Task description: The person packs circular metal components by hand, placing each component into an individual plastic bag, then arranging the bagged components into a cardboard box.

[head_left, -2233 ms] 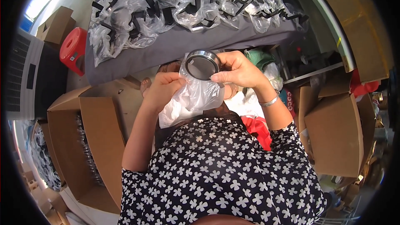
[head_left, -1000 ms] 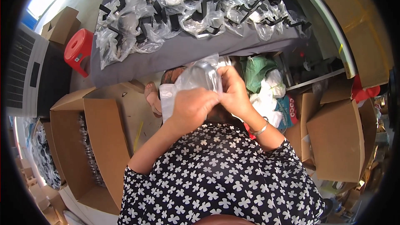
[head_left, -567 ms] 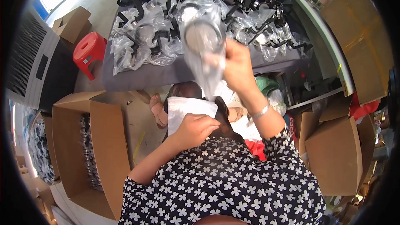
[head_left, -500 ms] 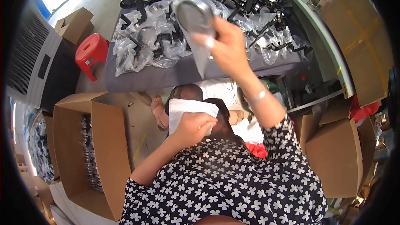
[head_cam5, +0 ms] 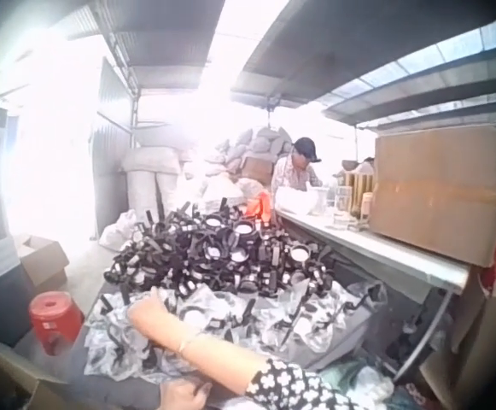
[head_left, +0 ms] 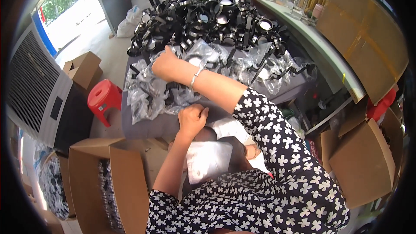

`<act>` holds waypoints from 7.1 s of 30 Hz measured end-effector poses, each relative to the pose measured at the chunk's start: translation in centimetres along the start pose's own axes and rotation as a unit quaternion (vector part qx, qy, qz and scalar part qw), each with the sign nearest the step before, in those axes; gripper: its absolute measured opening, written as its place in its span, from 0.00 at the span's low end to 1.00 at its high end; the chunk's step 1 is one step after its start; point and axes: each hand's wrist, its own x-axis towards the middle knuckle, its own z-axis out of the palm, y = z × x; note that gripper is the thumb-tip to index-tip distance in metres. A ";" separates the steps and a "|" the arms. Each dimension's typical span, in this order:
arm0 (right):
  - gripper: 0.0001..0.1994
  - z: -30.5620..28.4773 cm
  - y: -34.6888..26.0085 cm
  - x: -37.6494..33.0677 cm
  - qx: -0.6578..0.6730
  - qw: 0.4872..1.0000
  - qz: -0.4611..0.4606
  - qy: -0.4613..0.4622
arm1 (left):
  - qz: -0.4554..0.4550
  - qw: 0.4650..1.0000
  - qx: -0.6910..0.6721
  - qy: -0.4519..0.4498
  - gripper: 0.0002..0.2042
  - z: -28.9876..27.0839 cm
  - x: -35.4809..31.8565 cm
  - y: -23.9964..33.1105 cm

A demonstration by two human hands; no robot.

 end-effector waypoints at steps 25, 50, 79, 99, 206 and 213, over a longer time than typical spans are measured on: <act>0.09 6.5 28.9 -2.4 -0.080 0.915 0.322 0.229 | 0.015 0.999 -0.009 0.037 0.12 1.4 0.9 -1.5; 0.03 2.9 -9.7 -36.2 0.730 0.664 0.122 -0.106 | -0.159 0.923 -0.131 -0.324 0.09 -1.2 -11.6 8.0; 0.14 5.3 -12.7 -37.4 0.785 0.543 0.284 -0.094 | -0.420 0.820 -0.307 -0.240 0.13 -0.6 -14.3 5.5; 0.14 8.4 -11.7 -32.5 0.830 0.464 0.267 -0.159 | -0.492 0.769 -0.378 -0.153 0.08 -4.0 -14.0 5.5; 0.34 21.4 -7.7 -40.2 0.302 0.761 0.570 -0.074 | -0.009 0.998 -0.064 0.009 0.06 3.9 1.7 1.3; 0.11 20.7 -6.0 -37.9 0.715 0.469 0.511 0.083 | -0.052 0.991 -0.120 -0.021 0.03 2.9 0.9 1.5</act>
